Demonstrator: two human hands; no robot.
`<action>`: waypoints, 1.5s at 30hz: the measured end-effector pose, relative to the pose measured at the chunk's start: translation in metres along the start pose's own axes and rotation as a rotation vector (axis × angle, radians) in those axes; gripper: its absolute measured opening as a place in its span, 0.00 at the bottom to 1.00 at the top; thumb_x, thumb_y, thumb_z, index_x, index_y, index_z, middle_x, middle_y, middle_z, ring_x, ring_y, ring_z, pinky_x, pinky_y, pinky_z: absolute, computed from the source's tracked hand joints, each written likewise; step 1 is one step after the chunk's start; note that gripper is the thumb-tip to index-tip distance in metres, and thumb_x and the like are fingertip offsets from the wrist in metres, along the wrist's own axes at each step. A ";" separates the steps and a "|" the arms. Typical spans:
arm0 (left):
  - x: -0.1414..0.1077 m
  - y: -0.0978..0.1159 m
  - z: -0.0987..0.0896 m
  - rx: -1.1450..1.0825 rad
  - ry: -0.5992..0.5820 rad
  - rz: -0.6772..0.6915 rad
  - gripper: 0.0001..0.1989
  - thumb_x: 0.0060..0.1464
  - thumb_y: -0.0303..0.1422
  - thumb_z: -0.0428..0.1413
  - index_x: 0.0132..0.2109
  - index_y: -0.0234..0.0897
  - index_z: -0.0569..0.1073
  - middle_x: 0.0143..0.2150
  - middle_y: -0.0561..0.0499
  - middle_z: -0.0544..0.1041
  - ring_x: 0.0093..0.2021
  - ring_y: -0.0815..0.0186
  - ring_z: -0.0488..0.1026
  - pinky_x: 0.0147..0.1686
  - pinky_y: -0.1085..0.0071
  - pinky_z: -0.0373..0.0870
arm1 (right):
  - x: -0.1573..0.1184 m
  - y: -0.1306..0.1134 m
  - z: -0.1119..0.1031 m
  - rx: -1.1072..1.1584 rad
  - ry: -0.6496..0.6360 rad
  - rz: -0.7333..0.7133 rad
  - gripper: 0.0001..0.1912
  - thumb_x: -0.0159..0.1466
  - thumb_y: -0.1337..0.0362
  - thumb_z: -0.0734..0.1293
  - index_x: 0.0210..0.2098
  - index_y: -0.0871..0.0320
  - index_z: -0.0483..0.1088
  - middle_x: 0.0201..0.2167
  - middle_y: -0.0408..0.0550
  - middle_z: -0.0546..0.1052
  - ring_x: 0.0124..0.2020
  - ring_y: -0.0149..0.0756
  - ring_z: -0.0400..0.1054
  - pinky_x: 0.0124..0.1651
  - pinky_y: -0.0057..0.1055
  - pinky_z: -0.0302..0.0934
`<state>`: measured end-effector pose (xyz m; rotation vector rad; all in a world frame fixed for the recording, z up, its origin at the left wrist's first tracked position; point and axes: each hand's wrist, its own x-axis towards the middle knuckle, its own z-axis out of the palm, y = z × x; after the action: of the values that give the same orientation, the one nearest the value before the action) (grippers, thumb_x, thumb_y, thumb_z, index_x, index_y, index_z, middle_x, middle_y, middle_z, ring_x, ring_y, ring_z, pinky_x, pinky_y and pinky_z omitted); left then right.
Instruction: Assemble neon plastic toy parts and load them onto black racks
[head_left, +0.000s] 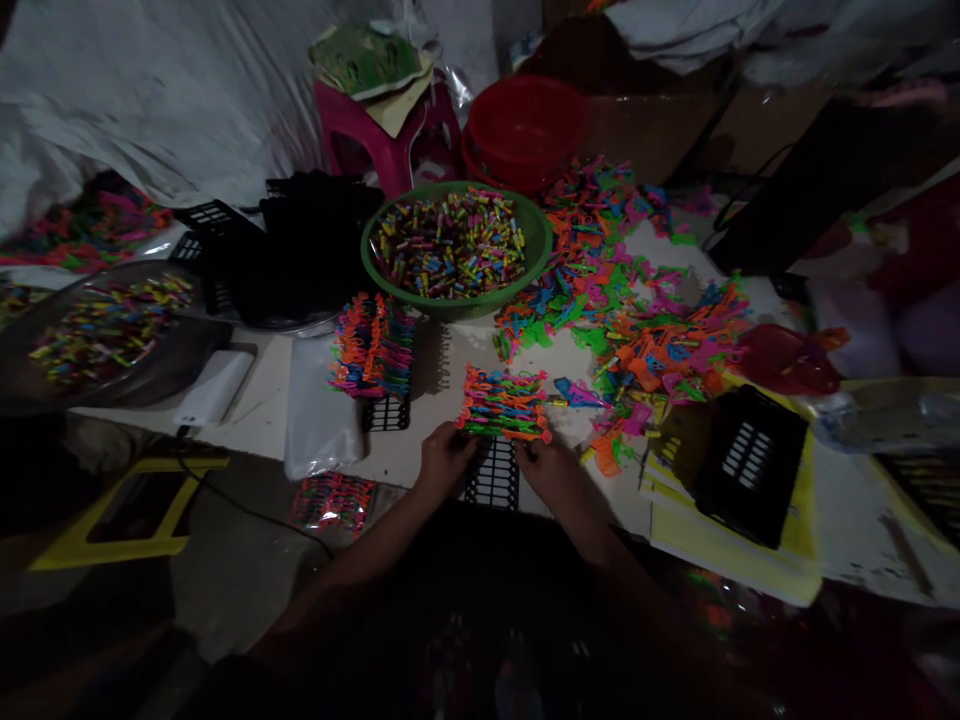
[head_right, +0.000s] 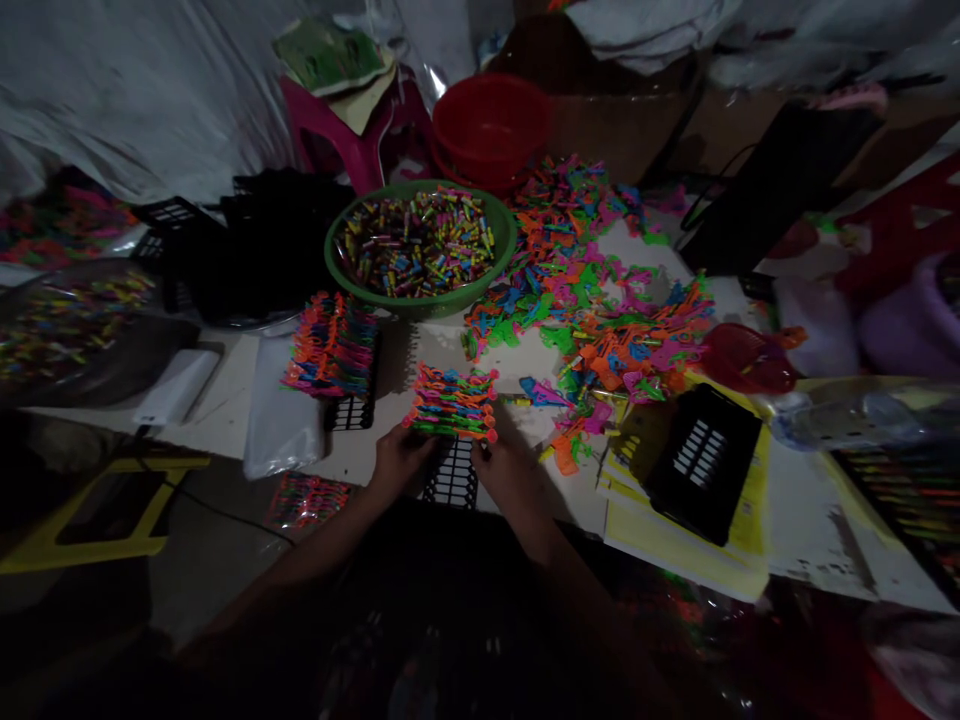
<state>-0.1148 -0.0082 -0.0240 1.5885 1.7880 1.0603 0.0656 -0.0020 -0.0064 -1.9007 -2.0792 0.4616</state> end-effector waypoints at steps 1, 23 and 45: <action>0.000 0.000 0.000 0.015 -0.003 -0.001 0.05 0.45 0.32 0.58 0.29 0.34 0.73 0.26 0.52 0.74 0.27 0.68 0.71 0.29 0.74 0.66 | 0.001 0.000 -0.002 0.024 -0.020 -0.016 0.14 0.60 0.58 0.59 0.34 0.56 0.74 0.24 0.47 0.76 0.25 0.33 0.68 0.28 0.26 0.54; -0.001 -0.008 -0.004 0.286 -0.162 0.151 0.09 0.53 0.35 0.53 0.35 0.36 0.75 0.31 0.48 0.77 0.32 0.66 0.74 0.32 0.73 0.68 | 0.004 0.013 0.001 0.115 -0.110 -0.102 0.14 0.61 0.58 0.59 0.39 0.55 0.73 0.33 0.49 0.77 0.36 0.37 0.70 0.37 0.29 0.60; -0.033 0.077 -0.016 -0.754 -0.770 -0.376 0.15 0.39 0.41 0.62 0.30 0.32 0.76 0.23 0.51 0.76 0.22 0.69 0.70 0.26 0.72 0.68 | -0.059 0.026 -0.064 0.280 0.090 -0.438 0.13 0.63 0.58 0.57 0.38 0.49 0.73 0.34 0.44 0.76 0.36 0.32 0.69 0.40 0.28 0.62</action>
<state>-0.0779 -0.0430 0.0449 0.9350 0.9338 0.6703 0.1212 -0.0559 0.0413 -1.2431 -2.1543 0.5158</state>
